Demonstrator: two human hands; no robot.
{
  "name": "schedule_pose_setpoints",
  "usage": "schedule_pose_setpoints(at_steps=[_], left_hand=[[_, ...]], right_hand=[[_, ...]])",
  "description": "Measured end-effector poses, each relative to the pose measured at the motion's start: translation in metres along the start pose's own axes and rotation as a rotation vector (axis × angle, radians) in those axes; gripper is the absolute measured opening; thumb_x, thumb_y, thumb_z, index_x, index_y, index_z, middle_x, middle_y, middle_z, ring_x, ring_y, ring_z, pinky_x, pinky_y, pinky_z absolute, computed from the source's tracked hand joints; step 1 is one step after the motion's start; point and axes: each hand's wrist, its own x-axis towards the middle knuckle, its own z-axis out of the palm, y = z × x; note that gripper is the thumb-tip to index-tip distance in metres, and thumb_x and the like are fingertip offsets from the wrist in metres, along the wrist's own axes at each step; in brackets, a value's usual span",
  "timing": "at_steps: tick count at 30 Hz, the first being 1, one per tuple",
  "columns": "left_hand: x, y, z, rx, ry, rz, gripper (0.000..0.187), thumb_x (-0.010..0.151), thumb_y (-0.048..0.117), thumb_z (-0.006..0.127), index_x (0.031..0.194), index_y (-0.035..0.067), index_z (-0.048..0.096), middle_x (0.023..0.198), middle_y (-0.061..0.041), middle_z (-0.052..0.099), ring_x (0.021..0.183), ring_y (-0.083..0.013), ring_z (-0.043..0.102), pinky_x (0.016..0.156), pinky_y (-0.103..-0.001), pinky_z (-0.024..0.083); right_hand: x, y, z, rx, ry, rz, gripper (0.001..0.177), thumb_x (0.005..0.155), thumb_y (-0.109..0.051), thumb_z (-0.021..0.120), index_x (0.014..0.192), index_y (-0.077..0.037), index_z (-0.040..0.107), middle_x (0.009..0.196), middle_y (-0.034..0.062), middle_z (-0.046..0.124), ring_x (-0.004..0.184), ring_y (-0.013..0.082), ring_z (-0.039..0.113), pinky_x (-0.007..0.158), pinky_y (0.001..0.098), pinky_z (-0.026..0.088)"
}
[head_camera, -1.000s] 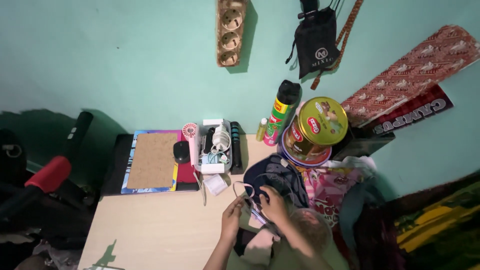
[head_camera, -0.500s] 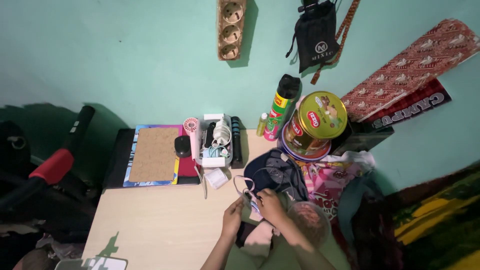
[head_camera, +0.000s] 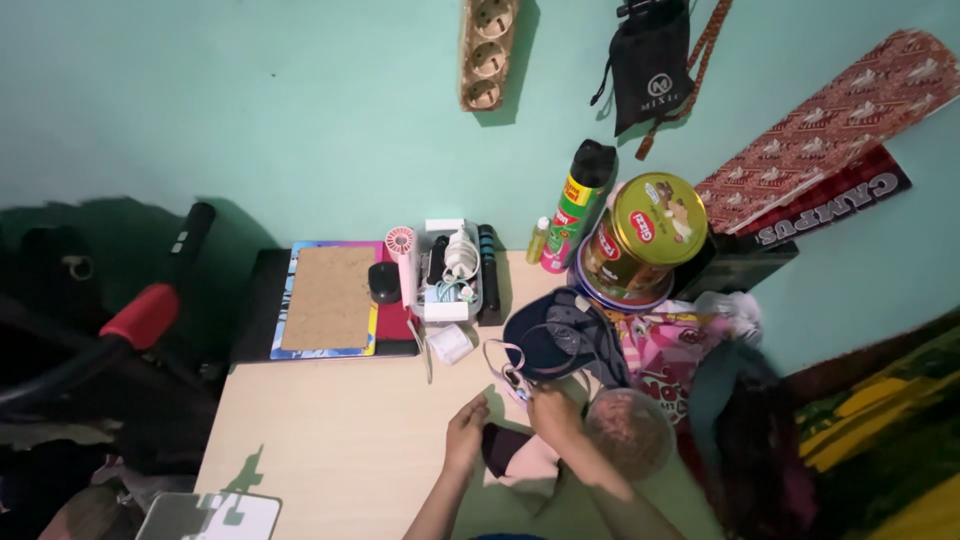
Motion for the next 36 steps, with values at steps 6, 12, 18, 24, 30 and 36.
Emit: schedule_pose_setpoints(at_steps=[6, 12, 18, 24, 30, 36], left_hand=[[-0.01, 0.002, -0.012, 0.009, -0.011, -0.008, 0.039, 0.079, 0.015, 0.055, 0.116, 0.008, 0.063, 0.12, -0.007, 0.062, 0.112, -0.0172, 0.058, 0.096, -0.027, 0.041], [-0.022, 0.008, -0.025, 0.02, -0.011, -0.011, 0.038, 0.079, 0.014, 0.054, 0.114, 0.01, 0.065, 0.116, -0.006, 0.065, 0.106, -0.0165, 0.062, 0.093, -0.026, 0.043], [-0.019, -0.004, -0.04, 0.024, -0.054, 0.043, 0.035, 0.085, 0.018, 0.048, 0.115, 0.008, 0.063, 0.117, -0.009, 0.064, 0.106, -0.0196, 0.062, 0.094, -0.029, 0.045], [-0.027, -0.002, -0.043, -0.014, -0.067, 0.069, 0.036, 0.087, 0.016, 0.047, 0.12, 0.007, 0.059, 0.116, -0.008, 0.064, 0.107, -0.0188, 0.062, 0.095, -0.028, 0.045], [-0.034, 0.008, -0.037, 0.037, -0.089, 0.137, 0.039, 0.084, 0.018, 0.049, 0.12, 0.009, 0.06, 0.113, -0.006, 0.066, 0.107, -0.0165, 0.062, 0.094, -0.027, 0.044], [-0.041, 0.011, -0.027, 0.01, -0.118, 0.194, 0.036, 0.082, 0.018, 0.054, 0.116, 0.009, 0.063, 0.107, -0.007, 0.069, 0.1, -0.014, 0.065, 0.092, -0.024, 0.045]], right_hand=[[-0.008, -0.011, -0.004, 0.016, -0.108, 0.104, 0.015, 0.081, -0.024, 0.055, 0.079, -0.01, 0.06, 0.071, 0.0147, 0.062, 0.068, 0.0354, 0.064, 0.057, 0.0462, 0.052], [-0.007, -0.019, -0.007, 0.09, -0.208, 0.181, 0.027, 0.078, -0.005, 0.037, 0.102, -0.012, 0.049, 0.076, 0.0195, 0.062, 0.074, 0.0415, 0.062, 0.061, 0.0514, 0.049], [-0.004, -0.016, 0.004, 0.166, -0.009, 0.131, 0.013, 0.077, -0.019, 0.054, 0.085, -0.01, 0.049, 0.066, 0.0211, 0.061, 0.065, 0.0415, 0.062, 0.058, 0.0532, 0.047], [0.0, -0.022, 0.003, 0.389, 0.109, 0.162, 0.019, 0.067, -0.019, 0.056, 0.086, -0.018, 0.057, 0.075, 0.0111, 0.066, 0.072, 0.0408, 0.06, 0.063, 0.0483, 0.044], [0.006, -0.022, -0.004, 0.633, 0.212, 0.223, 0.017, 0.064, -0.025, 0.063, 0.079, -0.017, 0.065, 0.072, 0.0014, 0.069, 0.071, 0.0194, 0.066, 0.063, 0.0314, 0.046], [-0.001, -0.034, -0.053, 0.794, 0.152, 0.311, 0.018, 0.066, -0.021, 0.066, 0.083, -0.017, 0.067, 0.08, -0.0027, 0.068, 0.076, 0.0113, 0.062, 0.069, 0.0237, 0.044]])
